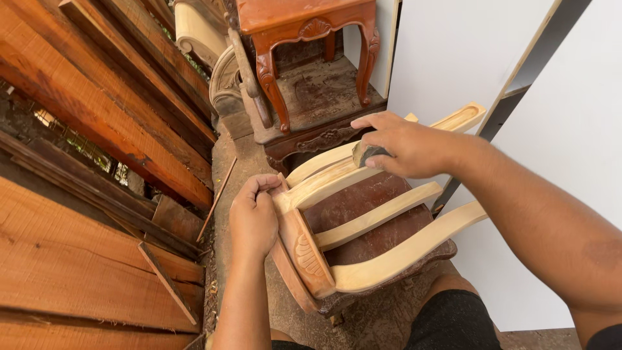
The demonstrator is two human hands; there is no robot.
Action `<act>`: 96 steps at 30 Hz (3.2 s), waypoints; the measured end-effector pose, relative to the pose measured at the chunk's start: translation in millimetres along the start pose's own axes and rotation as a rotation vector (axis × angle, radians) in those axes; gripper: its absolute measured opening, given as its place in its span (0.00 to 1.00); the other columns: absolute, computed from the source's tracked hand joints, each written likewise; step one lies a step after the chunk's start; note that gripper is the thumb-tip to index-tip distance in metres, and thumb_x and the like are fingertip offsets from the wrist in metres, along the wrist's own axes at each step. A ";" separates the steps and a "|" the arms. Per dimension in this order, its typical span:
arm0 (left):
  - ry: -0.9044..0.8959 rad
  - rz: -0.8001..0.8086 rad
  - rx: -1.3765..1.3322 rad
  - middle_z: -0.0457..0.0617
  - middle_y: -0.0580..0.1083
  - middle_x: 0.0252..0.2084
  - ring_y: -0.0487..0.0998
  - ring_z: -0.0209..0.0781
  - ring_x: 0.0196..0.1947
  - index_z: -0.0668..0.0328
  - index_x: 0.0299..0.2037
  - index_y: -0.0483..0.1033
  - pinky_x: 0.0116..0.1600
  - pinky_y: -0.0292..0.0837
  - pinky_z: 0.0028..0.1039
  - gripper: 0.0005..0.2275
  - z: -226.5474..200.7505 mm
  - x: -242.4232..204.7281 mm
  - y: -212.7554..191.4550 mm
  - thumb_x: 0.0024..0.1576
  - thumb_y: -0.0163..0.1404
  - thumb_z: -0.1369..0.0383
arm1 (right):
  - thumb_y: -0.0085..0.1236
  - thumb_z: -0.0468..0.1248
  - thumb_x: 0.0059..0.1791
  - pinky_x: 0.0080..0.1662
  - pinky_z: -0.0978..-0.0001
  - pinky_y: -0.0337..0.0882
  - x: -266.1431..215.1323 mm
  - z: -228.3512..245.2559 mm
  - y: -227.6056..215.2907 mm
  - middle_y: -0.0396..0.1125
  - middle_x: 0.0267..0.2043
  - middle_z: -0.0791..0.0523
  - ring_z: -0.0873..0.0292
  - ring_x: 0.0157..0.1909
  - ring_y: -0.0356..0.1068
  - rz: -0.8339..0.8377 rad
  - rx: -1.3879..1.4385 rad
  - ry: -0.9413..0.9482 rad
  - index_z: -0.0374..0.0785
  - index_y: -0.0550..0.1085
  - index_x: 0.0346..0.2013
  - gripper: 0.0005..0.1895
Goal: The person sands a wooden stool using sandpaper by hand.
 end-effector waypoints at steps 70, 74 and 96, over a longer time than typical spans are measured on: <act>-0.011 0.009 0.102 0.51 0.81 0.44 0.80 0.37 0.45 0.66 0.45 0.80 0.54 0.71 0.25 0.14 -13.0 -2.1 -7.0 0.58 0.39 0.77 | 0.64 0.43 0.47 0.51 0.58 0.61 54.0 26.2 40.3 0.64 0.34 0.60 0.56 0.46 0.64 -0.048 0.162 -0.181 0.52 0.79 0.34 0.03; -0.093 0.018 0.012 0.50 0.81 0.45 0.79 0.36 0.46 0.66 0.46 0.80 0.54 0.71 0.24 0.14 -6.5 -2.5 -5.6 0.58 0.39 0.77 | 0.63 0.43 0.48 0.55 0.57 0.59 -2.8 -20.4 7.6 0.64 0.34 0.63 0.60 0.45 0.63 -0.101 0.067 -0.133 0.50 0.79 0.32 0.03; -0.098 -0.043 0.062 0.48 0.82 0.43 0.80 0.35 0.43 0.63 0.45 0.81 0.51 0.71 0.24 0.13 -11.5 -5.6 -3.6 0.58 0.42 0.76 | 0.64 0.46 0.44 0.53 0.57 0.68 -58.4 -48.7 -26.9 0.70 0.45 0.56 0.53 0.51 0.67 -0.156 -0.041 0.450 0.44 0.75 0.54 0.25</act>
Point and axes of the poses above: each hand's wrist, its own x-axis towards the middle knuckle, its own y-axis out of the palm, z = x × y, the point moved 2 cm from there along x, towards the middle knuckle
